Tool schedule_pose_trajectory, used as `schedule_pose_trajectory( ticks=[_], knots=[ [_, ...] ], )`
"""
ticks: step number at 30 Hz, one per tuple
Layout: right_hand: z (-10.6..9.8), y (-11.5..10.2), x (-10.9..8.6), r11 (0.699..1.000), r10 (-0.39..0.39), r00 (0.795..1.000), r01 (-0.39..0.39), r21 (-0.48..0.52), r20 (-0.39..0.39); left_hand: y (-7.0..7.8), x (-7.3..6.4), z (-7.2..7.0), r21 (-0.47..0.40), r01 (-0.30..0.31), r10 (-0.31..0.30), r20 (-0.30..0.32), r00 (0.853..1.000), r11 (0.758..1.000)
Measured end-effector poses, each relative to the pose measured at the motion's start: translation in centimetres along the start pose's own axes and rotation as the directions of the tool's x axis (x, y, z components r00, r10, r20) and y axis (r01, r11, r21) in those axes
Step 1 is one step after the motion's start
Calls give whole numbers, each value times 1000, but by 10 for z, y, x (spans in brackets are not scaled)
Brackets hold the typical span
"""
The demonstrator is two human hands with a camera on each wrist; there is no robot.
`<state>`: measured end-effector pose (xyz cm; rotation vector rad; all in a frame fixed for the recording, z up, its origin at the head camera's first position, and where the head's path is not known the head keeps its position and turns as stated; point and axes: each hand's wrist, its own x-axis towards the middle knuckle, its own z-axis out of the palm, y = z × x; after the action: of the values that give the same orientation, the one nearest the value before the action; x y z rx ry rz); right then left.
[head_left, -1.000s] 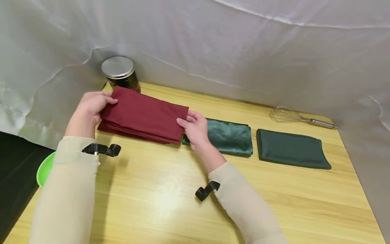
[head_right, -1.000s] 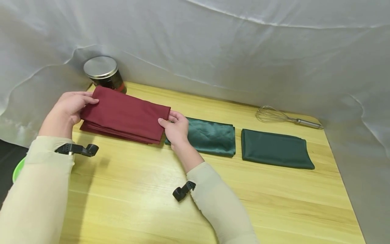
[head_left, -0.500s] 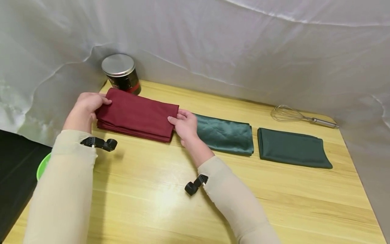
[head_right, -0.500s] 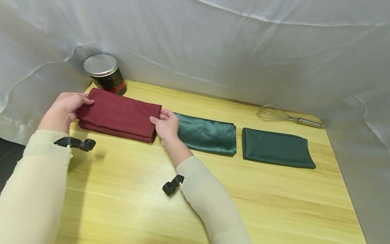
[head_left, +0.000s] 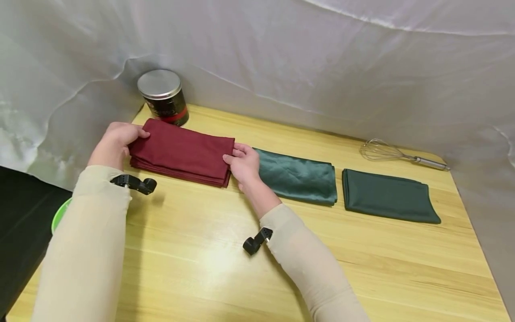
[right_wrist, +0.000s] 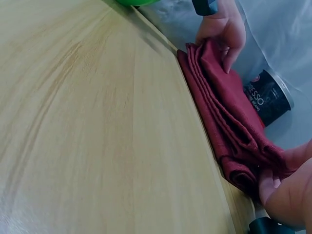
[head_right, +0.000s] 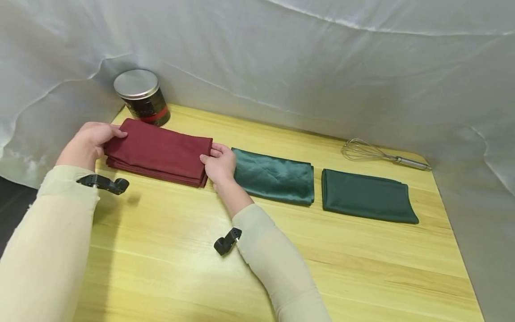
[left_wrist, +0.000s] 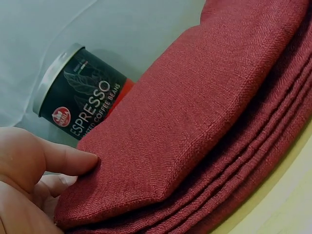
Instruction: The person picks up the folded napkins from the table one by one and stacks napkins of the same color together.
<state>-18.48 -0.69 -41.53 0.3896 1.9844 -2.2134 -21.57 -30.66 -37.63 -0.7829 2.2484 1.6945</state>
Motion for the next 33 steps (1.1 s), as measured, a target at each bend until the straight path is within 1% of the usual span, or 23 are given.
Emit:
schedule_pose_trajectory(
  ticks=[6, 10, 16, 23, 28, 30, 33],
  knots=[
    [1, 1, 0, 999, -12, 1000, 12, -30, 1, -4, 3, 3, 41, -5, 6, -22, 1000, 999],
    [1, 0, -1, 998, -24, 1000, 24, -59, 8, -5, 4, 5, 61, 4, 0, -61, 998, 998],
    [3, -2, -3, 995, -21, 999, 24, -99, 30, -6, 2, 7, 50, 39, -33, -115, 993, 998],
    [6, 0, -3, 995, -15, 999, 20, -103, 49, -6, 1, 7, 53, 60, -52, -151, 987, 997],
    [7, 2, -3, 994, -17, 998, 23, -111, 54, -7, 0, 8, 98, 53, -36, -166, 985, 994],
    [8, 2, -4, 991, -23, 998, 30, -133, 52, -8, -1, 7, 125, 49, -26, -181, 983, 991],
    [9, 2, -8, 979, -38, 998, 47, -196, 51, -8, -5, 6, 135, 46, -17, -213, 977, 990]
  ],
)
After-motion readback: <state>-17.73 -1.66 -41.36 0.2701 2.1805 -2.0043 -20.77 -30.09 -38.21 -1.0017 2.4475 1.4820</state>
